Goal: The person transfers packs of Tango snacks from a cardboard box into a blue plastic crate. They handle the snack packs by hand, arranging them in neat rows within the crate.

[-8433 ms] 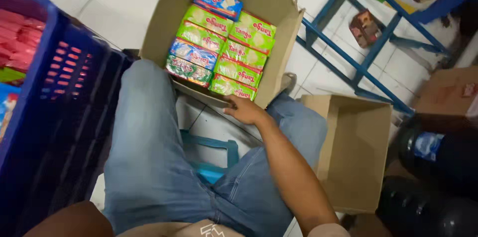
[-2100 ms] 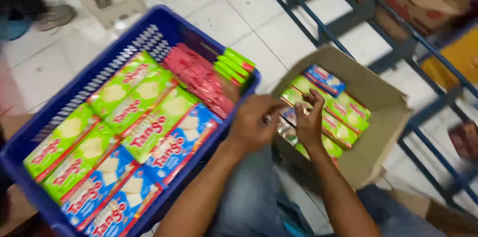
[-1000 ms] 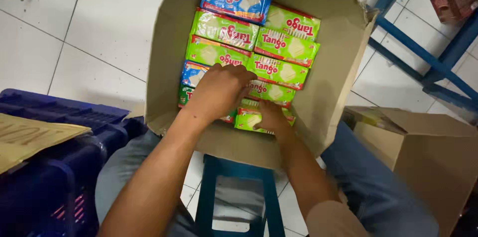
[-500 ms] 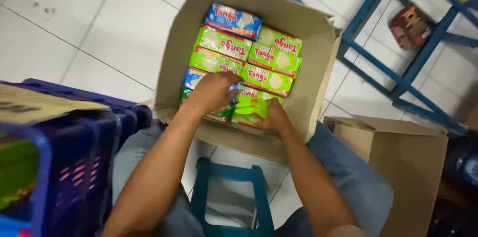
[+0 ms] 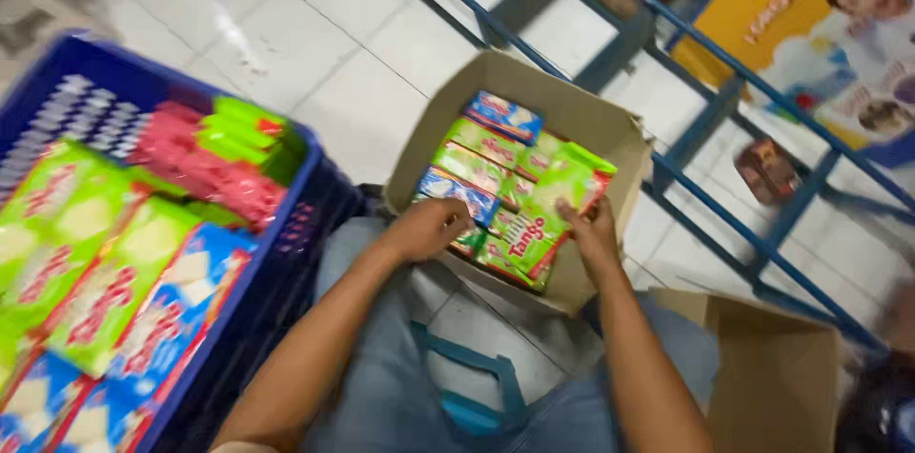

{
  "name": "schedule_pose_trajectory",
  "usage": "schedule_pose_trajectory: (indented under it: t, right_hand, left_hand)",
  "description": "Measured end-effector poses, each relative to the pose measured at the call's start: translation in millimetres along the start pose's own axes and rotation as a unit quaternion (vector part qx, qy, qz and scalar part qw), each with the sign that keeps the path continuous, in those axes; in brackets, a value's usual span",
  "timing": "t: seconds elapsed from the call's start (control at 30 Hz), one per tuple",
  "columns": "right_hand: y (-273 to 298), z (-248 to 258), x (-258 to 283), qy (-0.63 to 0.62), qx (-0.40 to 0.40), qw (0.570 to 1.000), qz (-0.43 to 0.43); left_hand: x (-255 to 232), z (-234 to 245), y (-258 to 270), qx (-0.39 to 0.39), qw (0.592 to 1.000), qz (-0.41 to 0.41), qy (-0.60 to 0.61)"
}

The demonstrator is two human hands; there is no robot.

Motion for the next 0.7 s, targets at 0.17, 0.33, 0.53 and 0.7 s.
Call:
schedule_pose_trajectory:
  t: [0.17,0.33,0.53,0.7]
  right_hand:
    - [25.5,-32.6,57.6,-0.14,0.046,0.989,-0.024]
    - [85.8,-97.6,136.4,-0.228,0.165,0.96,0.001]
    - [165.9,-189.5,213.4,-0.14,0.215,0.94,0.226]
    - [246.5,-229.6,246.3,0.03,0.187,0.915,0.356]
  left_hand:
    - [-33.0,65.3,73.4,-0.087,0.994,-0.06,-0.041]
    - [-22.6,133.0,148.3,-0.194,0.974,-0.068,-0.091]
    - [28.1,166.4,218.0,-0.156,0.932,0.112,-0.306]
    - [56.3,155.5,248.8,-0.111,0.926,0.142,-0.332]
Point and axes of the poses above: each hand's wrist, its own y-axis away from the middle knuckle, its own z-axis out of the back of the hand, x = y × z, the point moved 2 cm from there along -y, towards the middle knuckle, and after that the axes turned 7 degrees about -x, right-handed, at the moved point
